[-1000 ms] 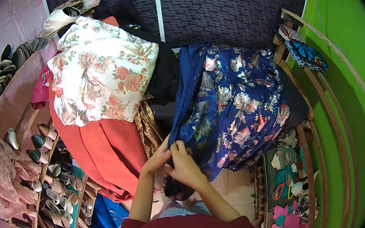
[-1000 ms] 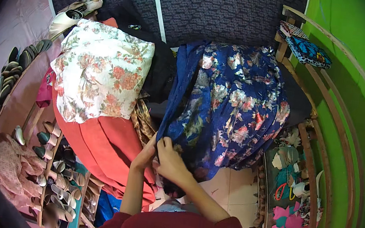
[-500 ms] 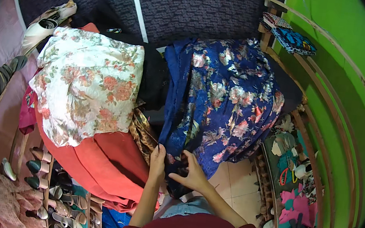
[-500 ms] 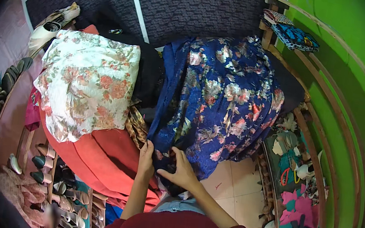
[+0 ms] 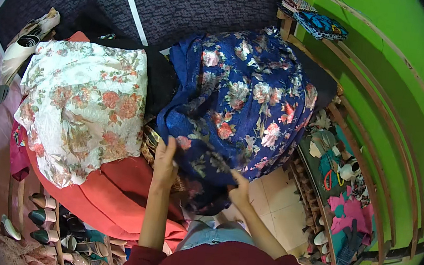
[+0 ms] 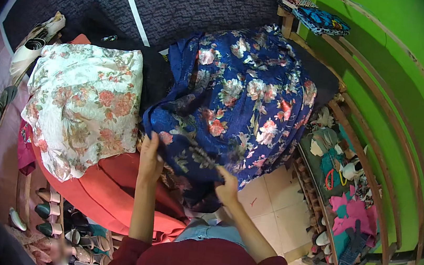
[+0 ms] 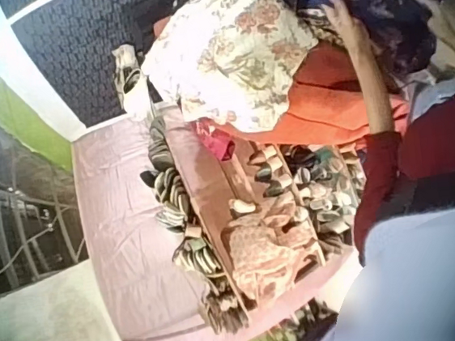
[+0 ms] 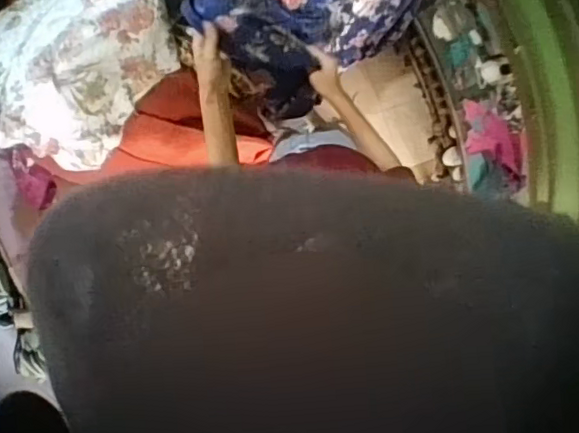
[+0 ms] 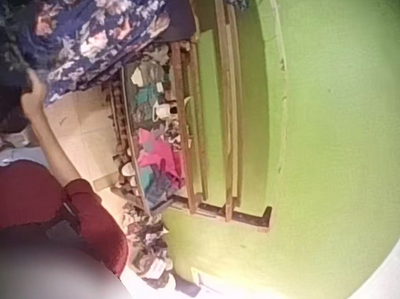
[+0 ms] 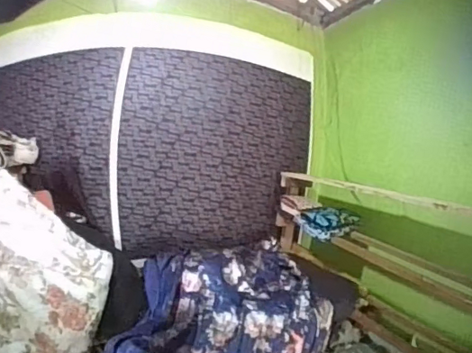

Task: The recorder spreads out, inspects, and reorganizes a large piece of blue floral-patterned fabric in a storage area.

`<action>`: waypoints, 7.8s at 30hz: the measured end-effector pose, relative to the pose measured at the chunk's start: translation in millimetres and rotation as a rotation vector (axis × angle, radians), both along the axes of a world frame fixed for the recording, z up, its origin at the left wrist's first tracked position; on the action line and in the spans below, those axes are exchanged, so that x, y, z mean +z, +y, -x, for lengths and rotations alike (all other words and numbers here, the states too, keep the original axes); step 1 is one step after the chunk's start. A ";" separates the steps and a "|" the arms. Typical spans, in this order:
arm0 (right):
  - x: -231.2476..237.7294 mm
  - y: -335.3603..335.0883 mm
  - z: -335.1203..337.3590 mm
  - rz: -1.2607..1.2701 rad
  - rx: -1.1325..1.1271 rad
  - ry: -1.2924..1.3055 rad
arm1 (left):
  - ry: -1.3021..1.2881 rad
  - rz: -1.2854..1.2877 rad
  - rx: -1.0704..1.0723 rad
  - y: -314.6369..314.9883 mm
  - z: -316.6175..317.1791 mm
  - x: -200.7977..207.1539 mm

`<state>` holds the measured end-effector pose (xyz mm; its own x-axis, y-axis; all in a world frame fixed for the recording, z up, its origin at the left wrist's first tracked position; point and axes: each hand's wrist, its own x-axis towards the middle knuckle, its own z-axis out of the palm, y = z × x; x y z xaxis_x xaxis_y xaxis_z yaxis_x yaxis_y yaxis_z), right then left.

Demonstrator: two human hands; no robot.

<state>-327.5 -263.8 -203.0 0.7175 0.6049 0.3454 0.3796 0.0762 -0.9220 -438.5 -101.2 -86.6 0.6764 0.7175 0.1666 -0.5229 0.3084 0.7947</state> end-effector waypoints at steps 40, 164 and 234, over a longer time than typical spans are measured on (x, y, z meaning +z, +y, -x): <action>24.8 -177.3 -89.8 0.703 -0.828 -0.116 | -0.032 -0.102 0.551 144.4 -165.7 18.1; 102.7 -116.7 71.9 -0.292 0.095 0.056 | 0.272 -0.645 -0.334 -152.1 67.5 76.9; 72.3 -241.6 38.5 0.093 -0.152 -0.447 | 0.674 -1.396 0.525 -211.5 149.2 146.5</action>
